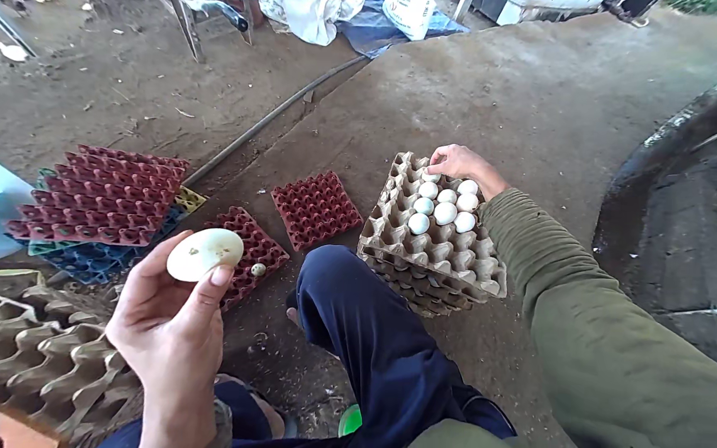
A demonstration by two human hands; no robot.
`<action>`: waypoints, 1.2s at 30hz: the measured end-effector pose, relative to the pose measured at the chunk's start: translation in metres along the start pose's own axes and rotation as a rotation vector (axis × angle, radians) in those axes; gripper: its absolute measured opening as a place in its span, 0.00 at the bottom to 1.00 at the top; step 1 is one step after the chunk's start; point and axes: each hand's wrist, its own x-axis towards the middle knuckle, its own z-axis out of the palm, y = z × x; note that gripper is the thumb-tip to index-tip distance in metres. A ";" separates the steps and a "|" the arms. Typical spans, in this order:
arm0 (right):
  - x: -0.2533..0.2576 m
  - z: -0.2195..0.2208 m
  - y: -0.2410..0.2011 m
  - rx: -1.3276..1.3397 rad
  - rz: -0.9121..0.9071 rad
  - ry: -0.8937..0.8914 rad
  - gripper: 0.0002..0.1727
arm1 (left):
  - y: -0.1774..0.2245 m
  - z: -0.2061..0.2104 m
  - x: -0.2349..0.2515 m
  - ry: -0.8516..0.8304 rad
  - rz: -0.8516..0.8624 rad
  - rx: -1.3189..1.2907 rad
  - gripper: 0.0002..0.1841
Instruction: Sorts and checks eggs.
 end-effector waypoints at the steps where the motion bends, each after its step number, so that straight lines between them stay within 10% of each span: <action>1: -0.001 -0.001 -0.001 -0.017 -0.012 -0.014 0.22 | 0.000 0.000 0.000 -0.003 0.003 0.000 0.22; 8: -0.005 -0.010 -0.008 -0.090 -0.061 -0.067 0.19 | 0.001 0.000 0.000 -0.017 0.009 -0.010 0.22; 15: -0.115 0.006 -0.107 0.184 -0.564 0.413 0.17 | 0.005 0.010 -0.004 -0.092 -0.050 0.034 0.25; 23: -0.203 0.114 -0.246 1.107 -1.009 -0.086 0.26 | 0.003 0.016 -0.005 -0.144 -0.029 -0.007 0.25; 36: -0.188 0.155 -0.255 1.485 -1.153 -0.255 0.26 | 0.030 -0.019 -0.003 -0.349 0.053 0.356 0.21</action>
